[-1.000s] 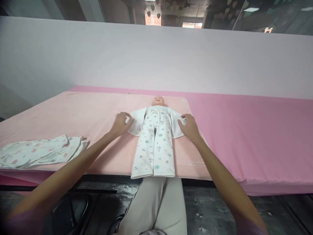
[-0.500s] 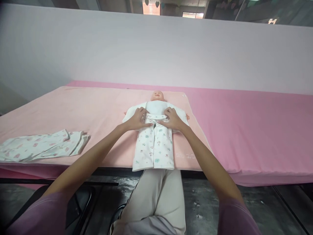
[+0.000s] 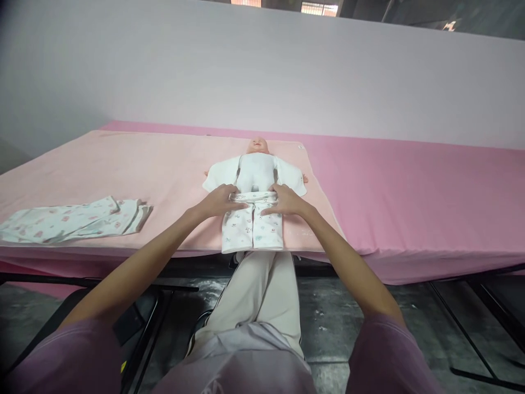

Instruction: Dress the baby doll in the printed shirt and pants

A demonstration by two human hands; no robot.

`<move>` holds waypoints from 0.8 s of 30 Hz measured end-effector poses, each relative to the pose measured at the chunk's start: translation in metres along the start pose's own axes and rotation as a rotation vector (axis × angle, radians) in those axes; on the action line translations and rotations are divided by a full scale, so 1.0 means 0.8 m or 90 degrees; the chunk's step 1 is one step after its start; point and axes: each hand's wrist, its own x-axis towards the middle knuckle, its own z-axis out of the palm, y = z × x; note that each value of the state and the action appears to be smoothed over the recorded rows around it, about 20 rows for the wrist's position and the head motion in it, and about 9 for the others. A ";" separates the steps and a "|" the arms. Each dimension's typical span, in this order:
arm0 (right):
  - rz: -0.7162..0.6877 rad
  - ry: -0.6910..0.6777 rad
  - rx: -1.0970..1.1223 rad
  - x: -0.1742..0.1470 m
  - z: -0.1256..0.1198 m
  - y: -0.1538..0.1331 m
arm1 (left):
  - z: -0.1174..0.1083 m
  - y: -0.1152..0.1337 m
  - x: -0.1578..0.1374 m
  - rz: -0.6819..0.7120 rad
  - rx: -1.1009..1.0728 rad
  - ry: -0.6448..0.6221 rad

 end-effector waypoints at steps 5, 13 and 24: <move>-0.032 0.034 -0.047 -0.022 0.012 -0.010 | 0.004 0.013 -0.026 -0.016 0.017 -0.021; -0.018 0.022 -0.099 -0.070 0.028 -0.039 | 0.016 0.044 -0.075 -0.011 0.061 -0.049; -0.131 0.128 -0.215 -0.127 0.063 -0.048 | 0.044 0.034 -0.139 0.091 0.165 0.039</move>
